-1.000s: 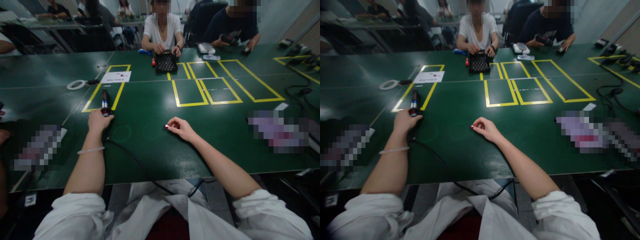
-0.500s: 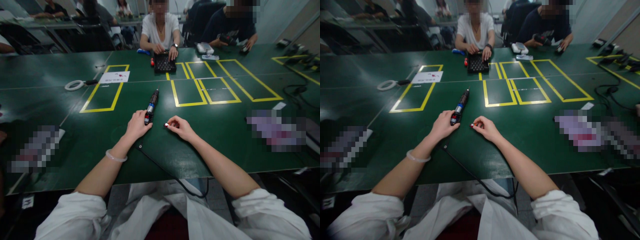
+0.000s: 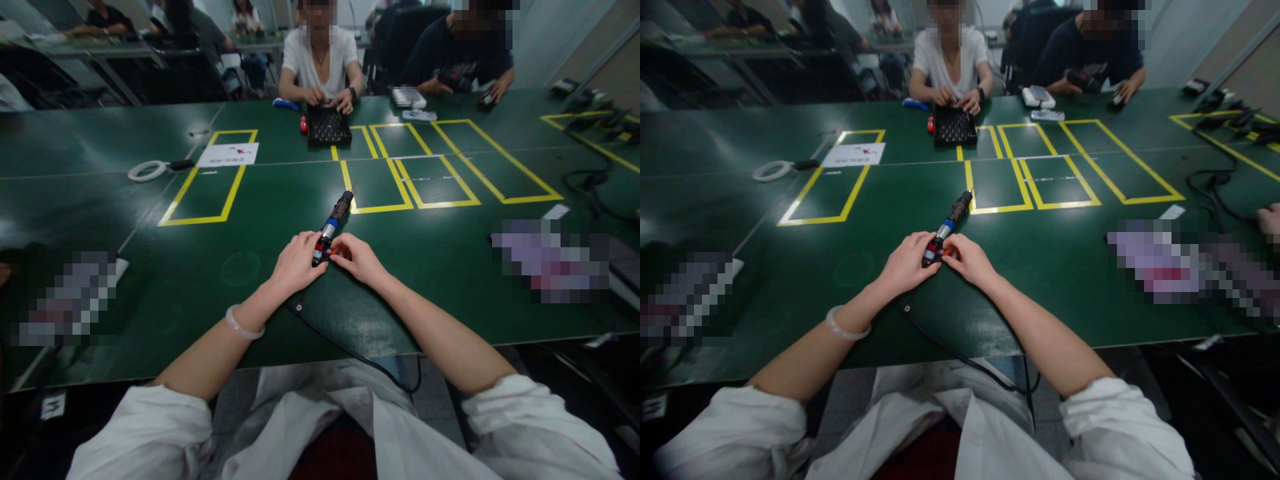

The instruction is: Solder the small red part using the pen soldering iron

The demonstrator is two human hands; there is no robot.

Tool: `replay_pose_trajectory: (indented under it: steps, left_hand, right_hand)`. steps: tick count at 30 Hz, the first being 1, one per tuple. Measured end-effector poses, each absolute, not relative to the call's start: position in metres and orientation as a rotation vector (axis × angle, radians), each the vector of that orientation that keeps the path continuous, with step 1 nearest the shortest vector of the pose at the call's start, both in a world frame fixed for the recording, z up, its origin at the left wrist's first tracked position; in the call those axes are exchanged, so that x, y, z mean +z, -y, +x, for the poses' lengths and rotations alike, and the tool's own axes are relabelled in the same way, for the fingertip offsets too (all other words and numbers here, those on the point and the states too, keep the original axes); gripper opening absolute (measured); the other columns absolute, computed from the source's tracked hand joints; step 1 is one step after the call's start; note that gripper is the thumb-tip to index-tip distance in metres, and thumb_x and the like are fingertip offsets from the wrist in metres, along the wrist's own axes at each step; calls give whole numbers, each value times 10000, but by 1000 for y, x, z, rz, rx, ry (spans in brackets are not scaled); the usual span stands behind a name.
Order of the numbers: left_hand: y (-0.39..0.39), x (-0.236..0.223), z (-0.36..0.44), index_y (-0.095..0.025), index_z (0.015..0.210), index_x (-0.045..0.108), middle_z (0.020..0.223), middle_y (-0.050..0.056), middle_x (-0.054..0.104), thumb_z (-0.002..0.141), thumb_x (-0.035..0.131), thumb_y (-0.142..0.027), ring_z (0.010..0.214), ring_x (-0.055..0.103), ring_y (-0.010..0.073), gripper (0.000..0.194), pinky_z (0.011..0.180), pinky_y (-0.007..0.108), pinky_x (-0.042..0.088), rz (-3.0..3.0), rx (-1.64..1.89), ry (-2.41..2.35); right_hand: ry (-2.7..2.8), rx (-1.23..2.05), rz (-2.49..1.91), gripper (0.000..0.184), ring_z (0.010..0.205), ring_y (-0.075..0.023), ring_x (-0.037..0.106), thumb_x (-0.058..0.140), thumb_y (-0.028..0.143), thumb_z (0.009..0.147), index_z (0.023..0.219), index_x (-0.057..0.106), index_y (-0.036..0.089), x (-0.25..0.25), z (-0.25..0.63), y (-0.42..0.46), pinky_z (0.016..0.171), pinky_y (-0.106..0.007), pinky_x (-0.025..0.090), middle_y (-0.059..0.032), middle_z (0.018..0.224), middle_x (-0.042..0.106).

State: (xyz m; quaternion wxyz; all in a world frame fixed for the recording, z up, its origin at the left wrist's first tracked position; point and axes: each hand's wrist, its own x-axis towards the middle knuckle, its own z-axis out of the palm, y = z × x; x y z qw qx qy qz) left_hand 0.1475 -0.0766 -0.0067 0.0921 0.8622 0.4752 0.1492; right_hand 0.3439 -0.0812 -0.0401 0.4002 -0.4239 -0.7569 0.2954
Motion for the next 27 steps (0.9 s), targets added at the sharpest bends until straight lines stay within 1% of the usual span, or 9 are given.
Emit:
replay_pose_trajectory:
  steps: [3,7,10,14,18,23,25,27]
  left_hand:
    - [76,-7,147,-144,1391,461,1350,156,511,842,593,-355,1190,508,327,603,1021,452,441,2566,441,-1408]
    - [76,-7,147,-131,1385,466,1345,165,512,839,599,-352,1184,509,330,604,1018,455,440,2582,437,-1404]
    - [76,-7,148,-133,1393,460,1340,166,512,835,605,-353,1168,513,331,617,1006,458,444,2595,428,-1402]
    - [77,-8,148,-132,1400,454,1340,166,509,841,602,-349,1171,508,333,618,1009,452,435,2613,432,-1405]
    - [78,-9,149,-148,1396,454,1339,154,511,845,618,-368,1162,514,322,615,996,433,438,2650,430,-1429]
    - [81,-7,156,-124,1331,494,1295,158,529,879,616,-436,1128,516,308,562,972,418,440,2678,416,-1520]
    - [81,-6,159,-119,1312,504,1262,162,539,891,606,-443,1103,518,305,541,955,417,442,2680,397,-1564]
    - [81,-5,161,-125,1317,502,1240,160,542,903,591,-435,1083,519,301,525,934,411,448,2675,378,-1594]
  right_hand:
    - [2001,685,-1059,64,731,-151,533,630,198,866,918,592,196,-39,345,82,709,-283,441,-23,874,554]
    - [2044,695,-1003,120,802,-163,570,618,164,871,986,628,196,-36,349,83,749,-289,456,-42,951,577]
    - [2042,678,-1006,114,821,-167,567,592,157,892,979,651,203,-36,349,82,778,-299,460,-46,964,576]
    - [2023,665,-1027,84,796,-160,556,589,157,900,947,647,197,-38,347,80,765,-291,454,-42,934,560]
    - [1975,651,-1052,29,715,-137,527,620,155,876,881,612,182,-41,345,78,699,-262,438,-20,862,542]
    - [1947,646,-1078,38,681,-130,539,640,161,860,823,641,169,-44,345,76,662,-244,425,-12,788,584]
    - [1909,693,-1078,39,668,-129,557,635,183,869,843,660,169,-44,347,76,658,-247,433,-15,785,623]
    - [1858,775,-1071,68,657,-129,573,617,204,883,911,670,171,-43,347,76,657,-251,447,-17,804,663]
